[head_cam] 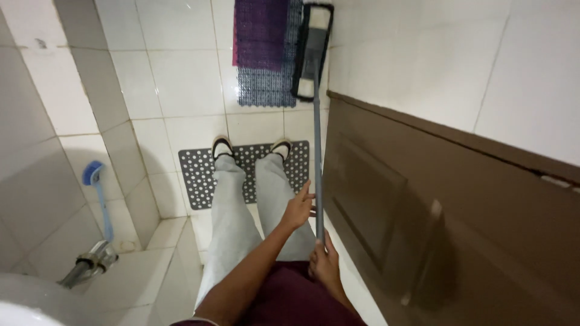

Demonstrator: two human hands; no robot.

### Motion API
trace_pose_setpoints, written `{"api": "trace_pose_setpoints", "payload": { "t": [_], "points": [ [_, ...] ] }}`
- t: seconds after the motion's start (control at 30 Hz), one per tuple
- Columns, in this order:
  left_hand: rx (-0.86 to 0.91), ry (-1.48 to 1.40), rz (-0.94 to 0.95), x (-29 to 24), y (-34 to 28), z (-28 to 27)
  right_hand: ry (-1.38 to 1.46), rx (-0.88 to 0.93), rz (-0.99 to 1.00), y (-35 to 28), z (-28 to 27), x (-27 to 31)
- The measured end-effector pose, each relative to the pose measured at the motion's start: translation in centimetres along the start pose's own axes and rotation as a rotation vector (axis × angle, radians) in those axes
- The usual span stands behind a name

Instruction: Scrubbing a sink and mopping the floor in a bathroom.

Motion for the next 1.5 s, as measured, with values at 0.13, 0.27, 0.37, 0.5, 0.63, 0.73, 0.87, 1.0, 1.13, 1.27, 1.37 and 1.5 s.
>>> {"api": "trace_pose_setpoints", "payload": {
  "t": [0.13,0.27,0.37,0.5,0.63,0.73,0.87,1.0,1.13,1.27,1.37,1.5],
  "points": [
    [-0.061,-0.170,-0.318,-4.1,-1.3,1.1,0.039,-0.008,0.032,1.0,3.5,4.4],
    [-0.111,0.073,-0.164,-5.3,4.6,0.2,-0.061,-0.070,-0.252,5.5,4.4,11.9],
    [-0.161,0.240,-0.027,-7.6,12.2,-1.4,-0.074,-0.086,-0.467,13.0,4.7,16.4],
    [-0.243,0.364,0.041,-15.7,21.3,-3.2,-0.162,-0.090,-0.567,17.9,6.3,26.9],
    [-0.270,0.490,0.112,-16.2,26.8,-3.4,-0.108,-0.064,-0.290,15.5,6.7,31.9],
    [-0.256,0.634,0.149,-14.7,22.8,-1.5,0.066,-0.011,-0.360,18.0,5.1,25.2],
    [-0.219,0.672,0.029,-12.0,12.1,1.9,-0.033,-0.015,-0.380,12.2,2.6,17.0],
    [-0.231,0.514,-0.049,-11.1,2.4,5.6,0.084,0.046,-0.213,4.8,0.4,10.9],
    [-0.207,0.428,-0.227,-9.5,1.8,6.8,0.164,0.142,-0.139,4.7,-0.8,9.6],
    [-0.234,0.494,-0.106,-12.0,5.7,5.4,-0.011,0.077,-0.298,6.5,0.5,15.5],
    [-0.247,0.518,0.033,-13.5,11.2,3.8,-0.129,-0.001,-0.453,8.9,1.1,22.0],
    [-0.272,0.630,0.017,-17.4,20.9,2.2,0.003,0.011,-0.359,14.0,2.5,30.2]
  ]
}}
Point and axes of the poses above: each hand's wrist, its own y-axis towards the middle knuckle, its own z-axis out of the palm, x = y × z, the point moved 5 cm from there along y, towards the middle knuckle, and after that the axes turned 13 degrees about -y, right-handed, at the moved point
